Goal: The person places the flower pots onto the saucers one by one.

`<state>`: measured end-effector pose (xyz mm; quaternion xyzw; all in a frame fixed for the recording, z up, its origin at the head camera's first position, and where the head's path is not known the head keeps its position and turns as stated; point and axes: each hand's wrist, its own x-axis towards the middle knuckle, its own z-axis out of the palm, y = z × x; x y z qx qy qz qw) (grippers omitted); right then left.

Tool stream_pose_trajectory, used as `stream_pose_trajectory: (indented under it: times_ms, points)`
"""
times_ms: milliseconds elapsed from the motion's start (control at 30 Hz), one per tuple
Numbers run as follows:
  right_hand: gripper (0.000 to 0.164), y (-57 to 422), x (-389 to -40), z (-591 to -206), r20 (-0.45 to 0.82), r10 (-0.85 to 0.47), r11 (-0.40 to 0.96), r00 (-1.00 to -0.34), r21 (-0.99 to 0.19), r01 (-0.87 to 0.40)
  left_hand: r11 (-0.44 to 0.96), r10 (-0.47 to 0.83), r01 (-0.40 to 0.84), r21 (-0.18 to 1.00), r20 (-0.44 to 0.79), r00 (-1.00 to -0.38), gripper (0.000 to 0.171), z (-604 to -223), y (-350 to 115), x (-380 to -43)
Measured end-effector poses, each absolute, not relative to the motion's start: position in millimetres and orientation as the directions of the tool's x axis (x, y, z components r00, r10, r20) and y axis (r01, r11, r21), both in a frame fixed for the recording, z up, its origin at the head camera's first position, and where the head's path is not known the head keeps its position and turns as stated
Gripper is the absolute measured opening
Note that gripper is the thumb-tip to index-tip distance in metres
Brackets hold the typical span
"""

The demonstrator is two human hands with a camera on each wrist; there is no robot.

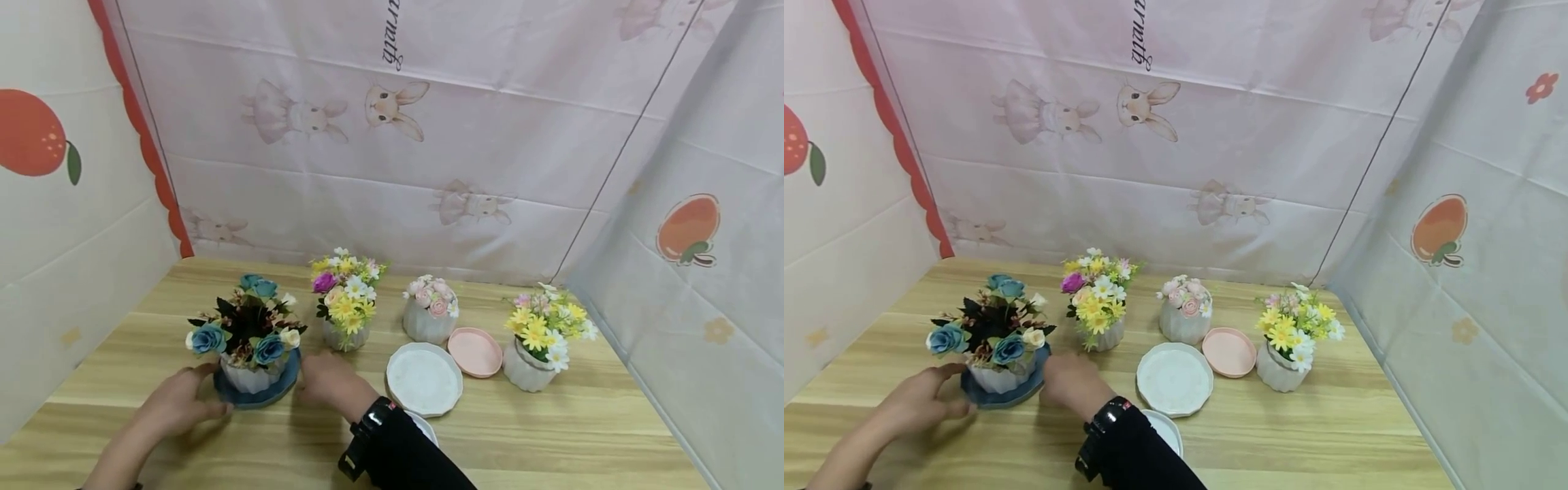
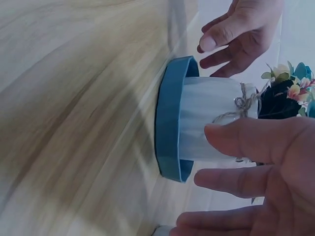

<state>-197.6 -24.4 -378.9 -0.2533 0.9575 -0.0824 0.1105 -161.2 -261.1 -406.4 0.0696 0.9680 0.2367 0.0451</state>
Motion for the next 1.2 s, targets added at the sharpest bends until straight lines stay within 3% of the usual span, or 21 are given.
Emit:
stream_pose_trajectory:
  times_ms: [767,1200]
  points:
    - [0.018,29,-194,-376,-0.141,-0.530,0.837,-0.836,-0.243,-0.490,0.868,0.180,0.109,0.484,-0.103,-0.978,0.076,-401,-231,-136]
    - [0.038,50,-194,-375,-0.189,-0.489,0.860,-0.852,-0.267,-0.434,0.855,0.261,0.229,0.465,-0.004,-0.965,0.066,-396,-208,-137]
